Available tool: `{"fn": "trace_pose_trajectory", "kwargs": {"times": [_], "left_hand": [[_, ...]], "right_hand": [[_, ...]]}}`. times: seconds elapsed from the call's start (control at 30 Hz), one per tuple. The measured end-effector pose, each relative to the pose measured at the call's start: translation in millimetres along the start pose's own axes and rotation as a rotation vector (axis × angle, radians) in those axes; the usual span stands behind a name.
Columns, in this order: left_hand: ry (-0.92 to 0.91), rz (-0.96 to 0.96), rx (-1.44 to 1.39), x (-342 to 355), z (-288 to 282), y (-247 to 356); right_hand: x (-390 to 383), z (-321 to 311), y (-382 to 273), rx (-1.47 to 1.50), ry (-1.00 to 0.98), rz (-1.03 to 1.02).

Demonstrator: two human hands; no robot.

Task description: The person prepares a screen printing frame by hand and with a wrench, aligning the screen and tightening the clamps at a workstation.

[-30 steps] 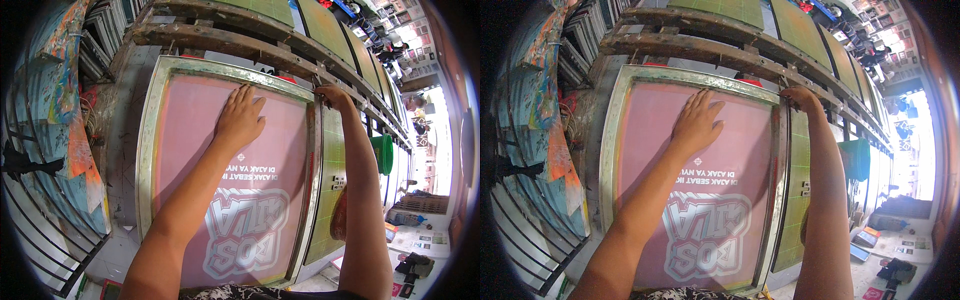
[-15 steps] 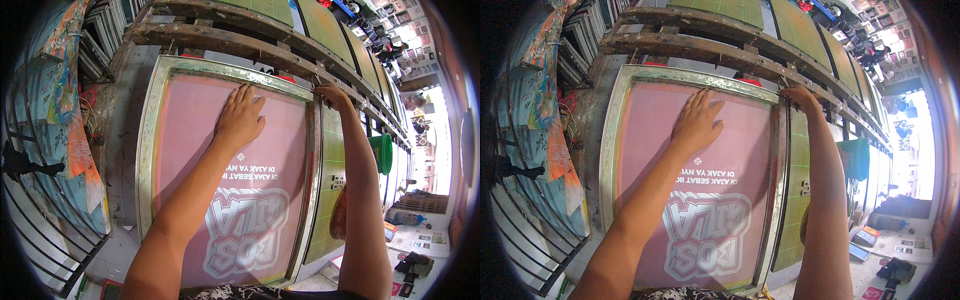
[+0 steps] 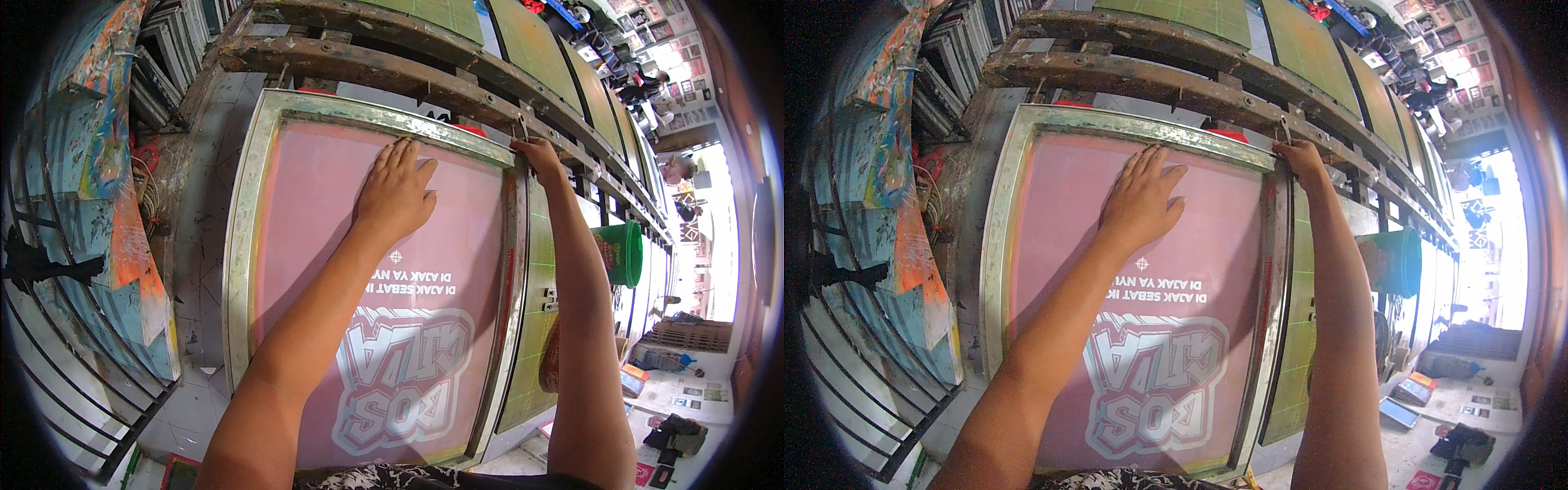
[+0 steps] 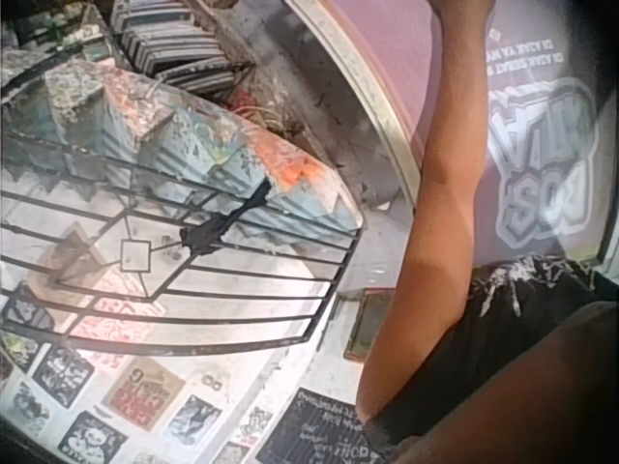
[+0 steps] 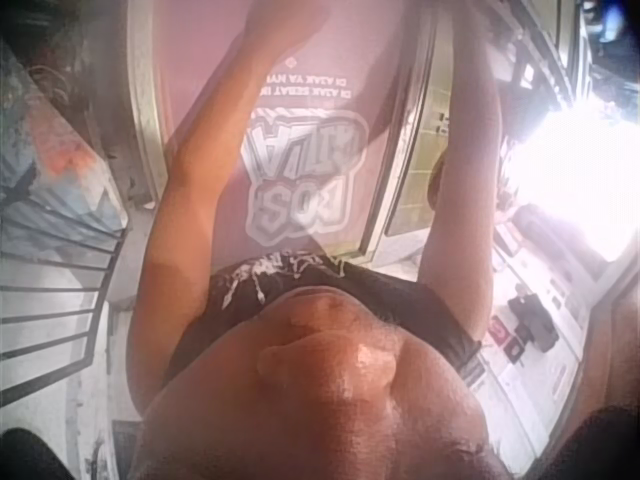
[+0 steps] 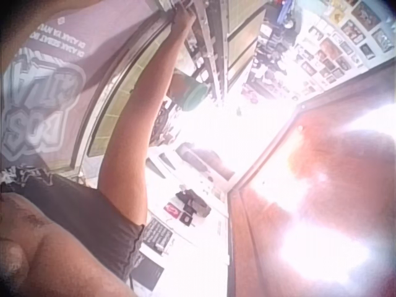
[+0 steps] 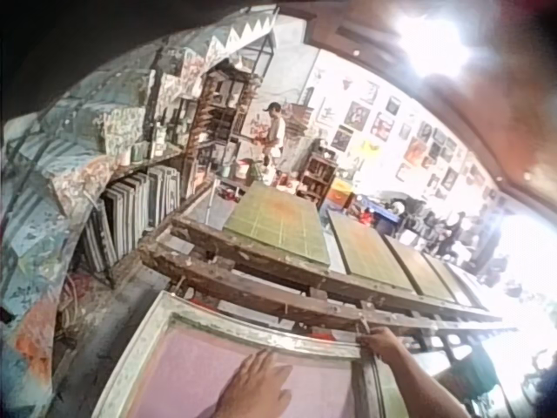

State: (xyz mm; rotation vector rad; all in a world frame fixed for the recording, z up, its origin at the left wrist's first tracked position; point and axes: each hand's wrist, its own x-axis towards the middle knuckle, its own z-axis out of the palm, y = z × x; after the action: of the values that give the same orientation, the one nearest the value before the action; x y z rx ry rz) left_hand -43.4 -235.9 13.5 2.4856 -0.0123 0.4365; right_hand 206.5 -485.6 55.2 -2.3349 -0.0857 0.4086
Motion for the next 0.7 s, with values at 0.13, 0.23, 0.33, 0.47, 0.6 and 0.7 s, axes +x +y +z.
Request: {"fn": "trace_pose_trajectory", "kwargs": {"times": [0.13,0.23,0.33,0.47,0.6,0.7], "left_hand": [[0.0,-0.001,-0.002,3.0,2.1,2.5],[-0.012,0.028,0.048,5.9,3.9,7.6],[-0.014,0.024,0.008,11.2,2.3,9.6],[0.165,0.046,-0.133,15.8,1.3,-3.1],[0.28,0.082,-0.194,39.8,-22.3,34.5],[0.286,0.261,0.015,99.6,-30.7,72.6]], "right_hand": [[-0.9,0.4,11.3,0.047,0.037,-0.017],[3.3,4.2,23.7,0.05,0.126,-0.018],[11.4,16.2,42.4,-0.074,0.328,-0.171],[1.1,35.6,18.4,-0.099,0.356,-0.08],[-6.7,35.7,22.6,-0.002,0.37,-0.047],[-4.6,32.4,29.8,-0.04,0.388,0.02]]}}
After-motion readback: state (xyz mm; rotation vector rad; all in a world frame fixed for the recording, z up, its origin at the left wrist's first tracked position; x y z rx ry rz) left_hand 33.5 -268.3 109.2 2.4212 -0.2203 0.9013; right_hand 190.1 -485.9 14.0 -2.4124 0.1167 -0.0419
